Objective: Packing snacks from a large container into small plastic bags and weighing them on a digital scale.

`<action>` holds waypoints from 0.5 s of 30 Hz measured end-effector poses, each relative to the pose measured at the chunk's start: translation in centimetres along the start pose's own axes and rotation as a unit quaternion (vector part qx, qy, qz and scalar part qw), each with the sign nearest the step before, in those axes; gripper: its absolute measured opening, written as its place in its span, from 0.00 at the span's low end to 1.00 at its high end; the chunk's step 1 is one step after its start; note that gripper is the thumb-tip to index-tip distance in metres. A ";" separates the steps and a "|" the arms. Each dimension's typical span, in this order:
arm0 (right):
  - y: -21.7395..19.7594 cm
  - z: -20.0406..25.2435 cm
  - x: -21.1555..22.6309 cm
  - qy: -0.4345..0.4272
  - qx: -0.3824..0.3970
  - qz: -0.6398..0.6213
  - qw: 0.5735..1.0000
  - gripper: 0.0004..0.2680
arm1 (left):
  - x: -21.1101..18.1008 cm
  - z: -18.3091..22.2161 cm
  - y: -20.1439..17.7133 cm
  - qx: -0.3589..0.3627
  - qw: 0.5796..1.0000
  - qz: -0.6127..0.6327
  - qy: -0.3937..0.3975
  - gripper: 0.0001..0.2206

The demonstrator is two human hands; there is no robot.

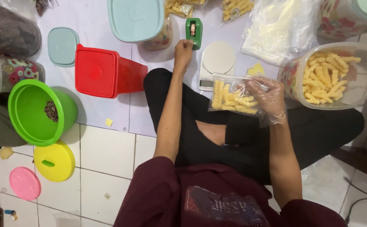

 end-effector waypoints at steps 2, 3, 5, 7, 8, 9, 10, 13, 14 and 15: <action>-0.1 -0.1 -0.1 -0.001 -0.006 0.002 1.000 0.05 | -0.3 1.1 0.3 -0.021 0.999 0.007 0.045 0.13; 0.0 -0.3 -0.7 -0.002 -0.007 0.004 1.000 0.05 | -0.9 2.1 0.4 -0.020 0.999 0.009 0.045 0.13; -0.4 -0.3 0.1 -0.094 -0.035 0.071 0.992 0.05 | -0.4 4.3 0.4 -0.030 0.998 0.045 -0.027 0.20; 0.4 0.2 2.0 -0.090 -0.036 0.078 0.992 0.05 | 0.3 4.3 0.6 -0.034 0.999 0.024 -0.026 0.22; 0.8 0.5 3.0 -0.086 -0.037 0.082 0.992 0.05 | 0.5 4.4 0.5 -0.038 0.999 0.000 -0.025 0.25; 0.5 0.3 2.4 -0.087 -0.036 0.085 0.992 0.05 | 1.1 4.0 0.5 -0.039 0.999 0.003 -0.026 0.25; 0.3 0.2 1.9 -0.091 -0.033 0.095 0.991 0.05 | 1.7 3.6 0.6 -0.036 0.999 -0.006 -0.027 0.25; 0.4 0.1 1.6 -0.097 -0.036 0.105 0.989 0.05 | 2.3 2.9 0.3 -0.036 0.999 0.000 -0.021 0.22; 0.6 0.2 1.7 -0.096 -0.042 0.104 0.989 0.05 | 2.3 2.8 0.2 -0.038 0.999 0.012 -0.017 0.19; 0.6 0.0 1.4 -0.096 -0.042 0.107 0.989 0.05 | 2.5 2.5 0.2 -0.037 0.999 0.014 -0.017 0.19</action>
Point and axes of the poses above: each hand's wrist, its own z-axis away from the middle knuckle, its own y-axis out of the palm, x = y × z, the point moved 10 cm from there along -z, towards the middle knuckle, and after that the axes turned 4 degrees about x, right-handed, at the moved point
